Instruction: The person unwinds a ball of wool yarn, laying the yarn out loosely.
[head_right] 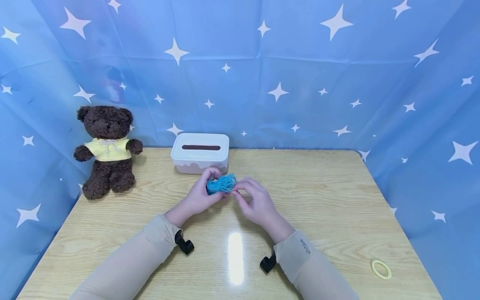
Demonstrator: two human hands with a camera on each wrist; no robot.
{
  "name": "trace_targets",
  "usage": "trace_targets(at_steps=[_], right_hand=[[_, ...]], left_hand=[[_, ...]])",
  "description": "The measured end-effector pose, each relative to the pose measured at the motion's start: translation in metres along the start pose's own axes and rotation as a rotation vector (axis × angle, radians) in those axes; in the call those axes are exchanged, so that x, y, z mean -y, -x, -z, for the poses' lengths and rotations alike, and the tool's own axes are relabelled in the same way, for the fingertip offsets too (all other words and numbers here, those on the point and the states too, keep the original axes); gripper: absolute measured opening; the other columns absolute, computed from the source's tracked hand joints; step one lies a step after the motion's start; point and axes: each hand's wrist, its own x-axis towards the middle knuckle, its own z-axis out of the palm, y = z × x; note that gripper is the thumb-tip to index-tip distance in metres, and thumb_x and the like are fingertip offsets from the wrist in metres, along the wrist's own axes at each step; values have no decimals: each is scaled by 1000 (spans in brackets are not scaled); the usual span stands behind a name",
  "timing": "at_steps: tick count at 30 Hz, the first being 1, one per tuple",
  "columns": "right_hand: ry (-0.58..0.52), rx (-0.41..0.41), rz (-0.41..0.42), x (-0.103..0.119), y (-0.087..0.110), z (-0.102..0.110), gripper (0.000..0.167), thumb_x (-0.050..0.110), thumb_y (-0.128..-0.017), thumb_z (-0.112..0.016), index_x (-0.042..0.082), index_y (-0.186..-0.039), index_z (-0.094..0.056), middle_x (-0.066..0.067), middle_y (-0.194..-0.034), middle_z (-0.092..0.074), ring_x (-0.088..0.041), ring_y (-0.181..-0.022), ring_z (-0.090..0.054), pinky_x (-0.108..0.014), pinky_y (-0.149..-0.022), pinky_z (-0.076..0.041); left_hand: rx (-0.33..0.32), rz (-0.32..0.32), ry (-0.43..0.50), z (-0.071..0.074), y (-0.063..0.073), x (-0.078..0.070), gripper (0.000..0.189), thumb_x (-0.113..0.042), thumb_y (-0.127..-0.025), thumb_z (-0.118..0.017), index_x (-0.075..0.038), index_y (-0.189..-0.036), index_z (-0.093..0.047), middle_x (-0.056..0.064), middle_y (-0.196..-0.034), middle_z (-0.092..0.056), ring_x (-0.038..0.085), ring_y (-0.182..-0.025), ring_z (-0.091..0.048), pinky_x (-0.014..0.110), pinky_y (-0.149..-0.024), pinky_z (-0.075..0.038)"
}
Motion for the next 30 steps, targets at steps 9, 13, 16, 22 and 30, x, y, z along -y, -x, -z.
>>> trace_targets(at_steps=[9,13,16,22,30], right_hand=[[-9,4,13,1,-1,-1,12,1,-97,-78,8,-107,-76,-12,-113,-82,-33,-111,-78,-25,-112,-57],[-8,-15,37,-1,-1,-1,8,3,-99,-77,6,-106,-76,-11,-107,-82,-32,-105,-77,-28,-106,-60],[3,-26,41,-1,-2,0,13,-2,-95,-78,7,-105,-76,-9,-103,-81,-30,-101,-77,-28,-103,-60],[19,-47,8,-1,-1,4,19,-7,-92,-78,8,-103,-76,-7,-101,-80,-28,-99,-75,-21,-102,-57],[13,-47,-13,-4,0,7,16,-5,-93,-76,7,-104,-75,-7,-98,-78,-27,-97,-74,-22,-99,-57]], left_hand=[[18,-60,-44,1,1,-4,55,-13,-96,-85,-9,-147,-63,15,-160,-59,35,-150,-55,54,-128,-44],[26,-31,40,1,3,-7,38,-11,-102,-77,-8,-137,-61,17,-152,-63,37,-140,-64,46,-119,-52],[26,-29,144,0,3,-8,29,-8,-109,-65,-5,-135,-54,21,-133,-68,40,-116,-72,35,-101,-61],[27,-38,285,-1,2,-8,47,-3,-111,-58,-1,-153,-37,27,-136,-56,36,-97,-77,34,-87,-68],[-15,-44,184,2,2,-8,76,-5,-99,-78,-12,-163,-39,23,-151,-62,45,-137,-63,28,-114,-52]])
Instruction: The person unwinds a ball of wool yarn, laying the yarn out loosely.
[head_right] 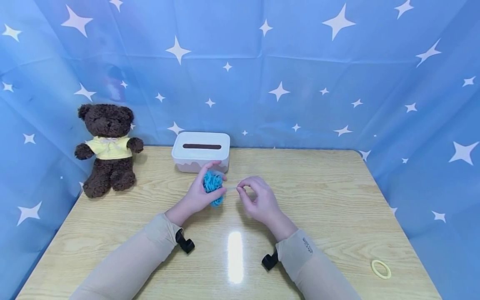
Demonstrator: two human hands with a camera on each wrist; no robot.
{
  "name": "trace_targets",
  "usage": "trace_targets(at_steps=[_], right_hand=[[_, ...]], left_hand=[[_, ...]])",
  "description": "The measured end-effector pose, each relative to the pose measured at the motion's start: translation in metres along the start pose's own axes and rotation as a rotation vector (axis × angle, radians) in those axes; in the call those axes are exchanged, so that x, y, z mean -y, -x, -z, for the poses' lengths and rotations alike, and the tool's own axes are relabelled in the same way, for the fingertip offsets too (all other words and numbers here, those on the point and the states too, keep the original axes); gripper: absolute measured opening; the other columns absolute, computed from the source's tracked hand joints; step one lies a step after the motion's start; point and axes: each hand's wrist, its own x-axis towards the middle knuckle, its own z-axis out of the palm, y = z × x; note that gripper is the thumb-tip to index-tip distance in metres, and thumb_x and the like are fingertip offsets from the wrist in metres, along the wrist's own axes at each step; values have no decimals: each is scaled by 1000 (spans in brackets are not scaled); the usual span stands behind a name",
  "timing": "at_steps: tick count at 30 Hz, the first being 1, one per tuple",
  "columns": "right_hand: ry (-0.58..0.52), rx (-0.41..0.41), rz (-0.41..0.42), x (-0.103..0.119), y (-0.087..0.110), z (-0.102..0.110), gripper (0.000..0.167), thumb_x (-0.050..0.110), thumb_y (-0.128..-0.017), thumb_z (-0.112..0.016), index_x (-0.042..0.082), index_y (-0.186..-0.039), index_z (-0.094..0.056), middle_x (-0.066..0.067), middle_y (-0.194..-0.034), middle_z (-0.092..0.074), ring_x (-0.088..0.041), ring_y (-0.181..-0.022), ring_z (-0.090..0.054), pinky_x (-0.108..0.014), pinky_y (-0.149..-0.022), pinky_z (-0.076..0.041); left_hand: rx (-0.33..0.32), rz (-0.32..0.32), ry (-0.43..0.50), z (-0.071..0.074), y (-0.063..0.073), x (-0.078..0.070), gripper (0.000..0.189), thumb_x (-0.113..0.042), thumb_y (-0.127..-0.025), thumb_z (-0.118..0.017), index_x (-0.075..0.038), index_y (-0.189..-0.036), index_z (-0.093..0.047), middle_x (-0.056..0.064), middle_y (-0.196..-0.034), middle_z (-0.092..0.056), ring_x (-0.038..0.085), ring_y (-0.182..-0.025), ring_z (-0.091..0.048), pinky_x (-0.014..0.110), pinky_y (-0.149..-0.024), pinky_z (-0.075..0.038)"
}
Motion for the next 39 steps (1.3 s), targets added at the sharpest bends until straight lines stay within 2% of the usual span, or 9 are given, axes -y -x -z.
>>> trace_targets(at_steps=[3,8,12,16,19,26,32,36,39], right_hand=[[3,-1,-14,-2,0,1,11,-1,-96,-76,6,-104,-75,-8,-98,-77,-26,-97,-73,-22,-98,-57],[7,-28,-38,-5,1,4,4,8,-102,-74,4,-104,-74,-10,-98,-77,-27,-96,-71,-20,-97,-54],[-6,-47,-70,-8,1,8,7,10,-103,-72,2,-104,-74,-12,-98,-77,-27,-96,-70,-18,-97,-52],[-11,-51,-110,-12,0,13,3,4,-100,-73,2,-103,-73,-13,-98,-77,-27,-97,-69,-18,-98,-52],[-2,-47,-124,-16,0,16,6,0,-98,-74,3,-103,-74,-12,-98,-78,-27,-97,-70,-17,-99,-52],[5,-60,-126,-21,2,19,6,1,-97,-75,2,-103,-74,-12,-97,-79,-28,-94,-70,-16,-96,-51],[-6,-70,-162,-24,4,21,7,-1,-96,-74,2,-102,-75,-11,-97,-79,-27,-95,-70,-14,-96,-50],[-21,-80,-195,-25,5,23,5,1,-97,-73,0,-101,-75,-12,-98,-79,-22,-97,-69,-13,-97,-50],[-17,-85,-205,-26,5,23,5,5,-99,-73,0,-100,-75,-13,-97,-79,-18,-97,-68,-13,-96,-50]], left_hand=[[30,-23,26,1,0,2,55,-1,-99,-78,-3,-148,-54,27,-123,-75,38,-116,-75,29,-102,-61],[24,-55,-3,1,0,4,34,-3,-100,-77,-1,-130,-62,23,-109,-76,11,-99,-76,27,-95,-63],[66,-95,125,0,0,2,34,5,-103,-68,5,-132,-50,29,-110,-66,19,-92,-81,39,-86,-70],[58,-127,142,-1,1,1,34,8,-104,-62,6,-135,-45,31,-116,-60,20,-85,-74,33,-78,-67],[31,-117,119,-1,2,-1,41,7,-105,-60,5,-142,-43,30,-118,-64,17,-88,-71,27,-81,-64],[14,-68,197,-2,3,-4,66,8,-105,-63,0,-163,-31,24,-123,-63,17,-94,-79,44,-82,-71],[-53,-147,20,-1,2,2,36,6,-98,-74,0,-132,-63,23,-126,-68,12,-105,-73,31,-94,-64],[-74,-154,-19,0,2,5,25,4,-96,-77,-5,-115,-64,18,-137,-70,25,-133,-66,27,-114,-51],[-75,-143,2,0,1,3,26,4,-96,-77,-3,-113,-57,21,-140,-70,30,-137,-66,27,-117,-50]])
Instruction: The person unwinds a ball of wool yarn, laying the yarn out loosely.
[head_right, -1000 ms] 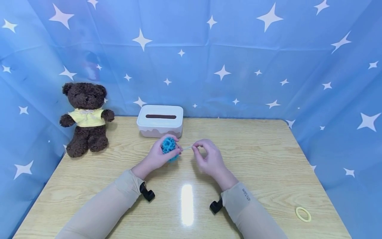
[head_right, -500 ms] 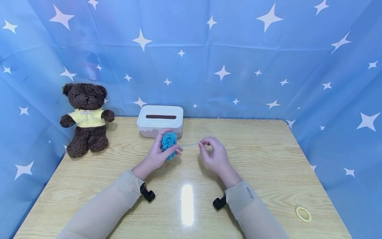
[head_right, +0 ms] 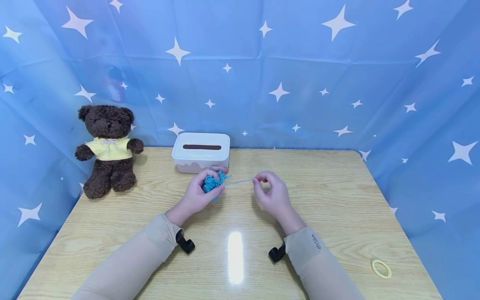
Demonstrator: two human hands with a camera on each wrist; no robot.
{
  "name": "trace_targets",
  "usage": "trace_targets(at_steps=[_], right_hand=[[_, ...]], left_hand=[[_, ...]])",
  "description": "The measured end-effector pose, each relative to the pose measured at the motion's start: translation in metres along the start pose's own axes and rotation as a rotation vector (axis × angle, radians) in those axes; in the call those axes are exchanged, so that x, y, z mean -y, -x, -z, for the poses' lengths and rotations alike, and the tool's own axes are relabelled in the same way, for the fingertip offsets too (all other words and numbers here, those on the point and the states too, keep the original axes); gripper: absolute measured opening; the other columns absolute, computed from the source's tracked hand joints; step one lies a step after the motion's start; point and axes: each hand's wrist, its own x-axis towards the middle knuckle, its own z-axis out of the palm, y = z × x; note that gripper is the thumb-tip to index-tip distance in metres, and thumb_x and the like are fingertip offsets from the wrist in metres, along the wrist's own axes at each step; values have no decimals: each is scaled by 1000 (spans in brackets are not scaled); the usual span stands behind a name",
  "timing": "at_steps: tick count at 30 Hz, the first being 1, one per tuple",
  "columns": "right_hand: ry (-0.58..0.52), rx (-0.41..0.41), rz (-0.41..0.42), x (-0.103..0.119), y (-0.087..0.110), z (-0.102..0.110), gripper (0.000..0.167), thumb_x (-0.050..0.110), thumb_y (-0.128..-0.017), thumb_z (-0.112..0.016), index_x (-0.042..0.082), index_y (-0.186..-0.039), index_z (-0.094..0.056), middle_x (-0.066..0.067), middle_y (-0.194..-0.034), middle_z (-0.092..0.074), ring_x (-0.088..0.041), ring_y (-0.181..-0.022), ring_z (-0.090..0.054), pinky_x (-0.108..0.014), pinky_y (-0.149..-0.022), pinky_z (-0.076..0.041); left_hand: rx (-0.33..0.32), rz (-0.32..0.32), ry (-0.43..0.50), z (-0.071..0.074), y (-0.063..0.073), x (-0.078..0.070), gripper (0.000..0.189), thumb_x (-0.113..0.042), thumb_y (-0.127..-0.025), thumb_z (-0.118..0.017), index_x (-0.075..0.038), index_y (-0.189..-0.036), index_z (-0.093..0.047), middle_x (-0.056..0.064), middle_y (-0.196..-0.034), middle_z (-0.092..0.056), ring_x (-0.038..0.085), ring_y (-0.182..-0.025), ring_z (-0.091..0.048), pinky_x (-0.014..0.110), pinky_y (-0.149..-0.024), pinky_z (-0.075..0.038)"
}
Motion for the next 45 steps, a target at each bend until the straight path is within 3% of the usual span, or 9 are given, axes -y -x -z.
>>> trace_targets(at_steps=[8,15,20,26,29,33,38,41,45], right_hand=[[16,1,-14,2,0,1,5,6,-99,-73,2,-101,-75,-12,-97,-79,-18,-97,-68,-14,-96,-50],[64,11,-80,1,0,8,8,10,-100,-71,3,-102,-75,-13,-101,-79,-10,-102,-65,-20,-95,-52],[110,9,-116,1,-2,17,6,10,-100,-71,5,-102,-75,-12,-102,-79,-10,-102,-64,-22,-94,-51],[111,-6,-139,-1,-4,25,8,10,-99,-70,3,-100,-75,-12,-102,-78,-2,-102,-60,-31,-92,-52],[114,-17,-128,-3,-4,27,7,9,-98,-71,4,-99,-75,-12,-101,-78,-1,-102,-60,-28,-92,-52],[127,-29,-131,-4,-5,29,8,9,-98,-70,3,-99,-75,-14,-102,-78,-1,-103,-60,-22,-94,-51],[145,-50,-172,-5,-5,34,5,8,-98,-70,4,-100,-74,-13,-104,-79,3,-103,-59,-24,-95,-51],[161,-55,-177,-7,-6,36,5,7,-99,-70,4,-101,-74,-13,-104,-79,4,-103,-59,-24,-94,-51],[178,-54,-181,-10,-6,40,6,7,-100,-70,3,-102,-74,-14,-104,-79,5,-103,-58,-24,-94,-51]], left_hand=[[-42,59,-99,1,0,-4,65,-4,-96,-80,-2,-151,-47,27,-153,-55,42,-135,-59,26,-115,-47],[-13,7,-129,0,-2,-2,30,-5,-90,-87,-3,-114,-69,21,-131,-67,41,-130,-63,32,-114,-49],[39,56,-57,1,-1,-2,33,-4,-88,-89,-5,-111,-66,16,-146,-70,33,-142,-64,29,-120,-48],[67,37,-33,2,0,-2,38,0,-89,-87,-3,-120,-65,18,-109,-76,15,-104,-72,24,-96,-58],[94,-14,65,2,0,-1,35,9,-91,-81,4,-120,-62,28,-106,-72,7,-100,-74,28,-95,-64],[124,-39,150,2,0,2,33,16,-90,-75,7,-118,-60,34,-107,-69,7,-99,-77,32,-94,-67],[92,-39,74,3,1,3,40,10,-91,-77,7,-127,-60,26,-121,-68,6,-112,-68,25,-105,-54],[132,-30,166,3,2,3,45,13,-93,-74,12,-134,-54,34,-115,-65,9,-102,-74,30,-97,-63],[179,-16,284,3,3,1,35,18,-93,-70,14,-124,-53,41,-102,-60,14,-84,-79,36,-77,-70]])
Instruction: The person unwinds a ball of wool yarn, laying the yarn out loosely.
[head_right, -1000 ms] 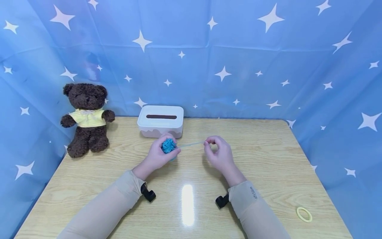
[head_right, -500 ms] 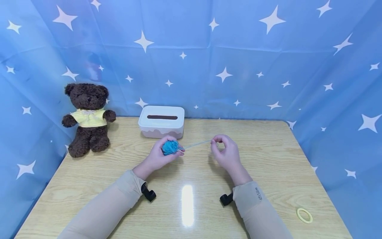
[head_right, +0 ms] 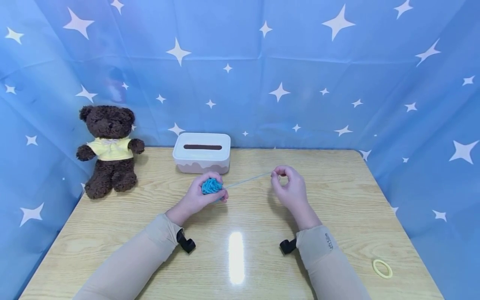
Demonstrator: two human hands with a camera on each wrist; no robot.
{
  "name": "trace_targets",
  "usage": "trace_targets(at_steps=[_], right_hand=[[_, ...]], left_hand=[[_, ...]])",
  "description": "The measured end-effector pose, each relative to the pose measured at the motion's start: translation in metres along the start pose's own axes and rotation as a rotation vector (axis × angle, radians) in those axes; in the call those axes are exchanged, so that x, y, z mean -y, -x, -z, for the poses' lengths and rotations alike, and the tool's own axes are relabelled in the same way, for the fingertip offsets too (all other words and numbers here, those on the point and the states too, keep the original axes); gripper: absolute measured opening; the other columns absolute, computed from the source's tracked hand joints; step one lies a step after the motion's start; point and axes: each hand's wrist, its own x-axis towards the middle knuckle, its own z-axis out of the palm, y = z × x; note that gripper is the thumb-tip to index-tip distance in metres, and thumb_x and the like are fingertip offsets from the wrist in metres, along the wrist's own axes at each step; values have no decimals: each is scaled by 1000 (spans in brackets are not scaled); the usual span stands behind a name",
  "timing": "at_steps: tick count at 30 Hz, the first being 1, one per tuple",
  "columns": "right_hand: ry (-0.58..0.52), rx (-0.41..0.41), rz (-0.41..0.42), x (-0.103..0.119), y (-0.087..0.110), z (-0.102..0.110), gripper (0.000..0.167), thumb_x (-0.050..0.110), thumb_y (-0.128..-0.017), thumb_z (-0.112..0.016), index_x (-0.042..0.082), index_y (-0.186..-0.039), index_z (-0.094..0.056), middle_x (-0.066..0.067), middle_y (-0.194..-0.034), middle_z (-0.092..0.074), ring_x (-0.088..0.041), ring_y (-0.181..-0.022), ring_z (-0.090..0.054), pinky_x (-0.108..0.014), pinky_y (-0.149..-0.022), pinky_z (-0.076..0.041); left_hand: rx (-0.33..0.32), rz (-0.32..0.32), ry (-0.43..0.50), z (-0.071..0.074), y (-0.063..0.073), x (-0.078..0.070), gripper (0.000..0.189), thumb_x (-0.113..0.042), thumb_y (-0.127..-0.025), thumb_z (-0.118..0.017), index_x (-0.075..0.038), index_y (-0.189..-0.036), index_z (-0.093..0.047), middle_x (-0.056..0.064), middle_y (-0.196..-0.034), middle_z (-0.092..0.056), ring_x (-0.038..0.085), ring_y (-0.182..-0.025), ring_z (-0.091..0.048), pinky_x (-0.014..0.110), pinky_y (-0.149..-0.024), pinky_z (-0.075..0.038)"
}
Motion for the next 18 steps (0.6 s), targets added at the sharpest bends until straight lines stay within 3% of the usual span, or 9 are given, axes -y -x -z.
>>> trace_targets(at_steps=[5,8,12,15,18], right_hand=[[26,-6,-33,-3,-2,3,7,8,-101,-69,4,-103,-74,-14,-102,-79,5,-101,-58,-22,-95,-50],[34,-15,-70,-5,-2,5,8,10,-101,-68,4,-104,-73,-14,-100,-78,3,-99,-58,-31,-95,-53],[48,-27,-115,-8,-3,8,10,12,-102,-67,4,-105,-73,-14,-98,-78,3,-97,-58,-48,-95,-54],[68,-27,-136,-9,-3,10,13,14,-104,-65,3,-107,-72,-15,-99,-78,-8,-98,-63,-50,-95,-54],[86,-24,-164,-13,-4,13,16,16,-105,-63,3,-109,-72,-16,-102,-78,-21,-101,-66,-43,-91,-54]], left_hand=[[-68,-8,-103,1,0,-1,29,14,-92,-73,6,-111,-52,30,-114,-64,10,-97,-73,24,-84,-63],[-85,25,-91,2,1,-1,34,11,-94,-72,6,-119,-49,24,-114,-67,13,-98,-70,24,-82,-61],[-55,45,0,1,1,-2,43,12,-97,-67,8,-134,-47,25,-109,-62,14,-85,-73,33,-72,-67],[-31,28,-2,1,1,-2,34,12,-98,-67,9,-128,-53,34,-104,-62,16,-82,-76,37,-74,-69],[-39,19,-52,1,1,-1,24,11,-96,-70,7,-117,-59,28,-104,-68,15,-81,-74,31,-75,-67]])
